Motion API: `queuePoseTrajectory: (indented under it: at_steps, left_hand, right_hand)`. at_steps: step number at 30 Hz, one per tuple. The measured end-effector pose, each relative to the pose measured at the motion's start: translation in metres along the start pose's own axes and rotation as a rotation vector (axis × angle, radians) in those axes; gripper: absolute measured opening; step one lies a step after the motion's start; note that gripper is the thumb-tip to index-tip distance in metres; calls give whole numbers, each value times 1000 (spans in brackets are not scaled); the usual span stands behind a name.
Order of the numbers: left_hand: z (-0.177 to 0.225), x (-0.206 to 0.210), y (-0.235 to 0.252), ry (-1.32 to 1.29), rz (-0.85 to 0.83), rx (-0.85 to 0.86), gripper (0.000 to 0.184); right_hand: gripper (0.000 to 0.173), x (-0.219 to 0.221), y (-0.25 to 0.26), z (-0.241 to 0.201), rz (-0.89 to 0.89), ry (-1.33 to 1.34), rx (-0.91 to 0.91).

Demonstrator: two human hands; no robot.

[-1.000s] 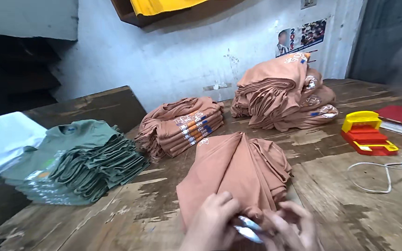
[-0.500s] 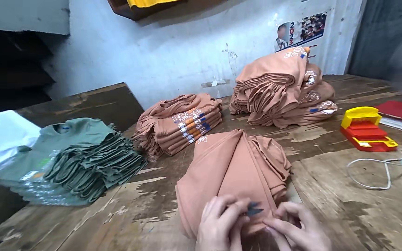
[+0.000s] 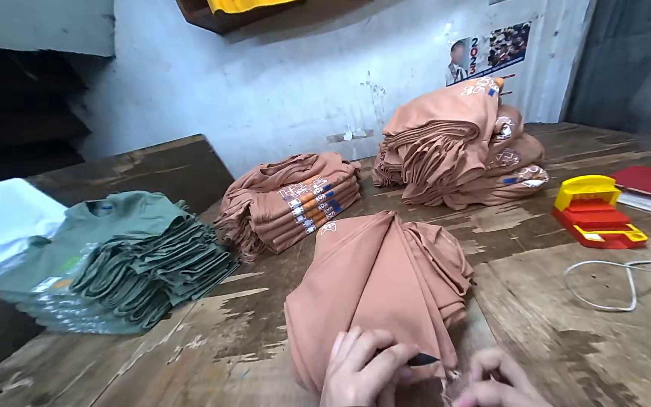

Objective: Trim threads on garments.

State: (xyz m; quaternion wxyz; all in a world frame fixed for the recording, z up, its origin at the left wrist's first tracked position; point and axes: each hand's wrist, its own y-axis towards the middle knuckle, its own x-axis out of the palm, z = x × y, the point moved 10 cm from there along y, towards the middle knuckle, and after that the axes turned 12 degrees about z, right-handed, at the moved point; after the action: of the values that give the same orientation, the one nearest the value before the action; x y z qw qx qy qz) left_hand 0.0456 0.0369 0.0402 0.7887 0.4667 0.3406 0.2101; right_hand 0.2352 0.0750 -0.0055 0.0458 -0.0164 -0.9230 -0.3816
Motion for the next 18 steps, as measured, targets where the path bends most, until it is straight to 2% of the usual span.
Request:
queuePoseTrajectory:
  at_steps: [6, 9, 11, 13, 16, 18]
  left_hand:
    - [11, 19, 2, 19, -76, 66, 19]
    - [13, 23, 5, 45, -72, 82, 17]
    - [8, 19, 4, 68, -98, 33, 16]
    - [2, 17, 1, 86, -179, -35, 24]
    - [-6, 11, -3, 30, -134, -62, 12]
    - [-8, 7, 1, -78, -105, -82, 17]
  right_hand:
    - [10, -9, 4, 5, 134, 80, 102]
    - [9, 0, 3, 0, 24, 48, 50]
    - [10, 3, 0, -4, -114, -120, -16]
    - [31, 0, -5, -4, -185, -375, -91]
    - [43, -6, -11, -15, 22, -545, -215]
    - [47, 8, -9, -26, 117, -509, -258]
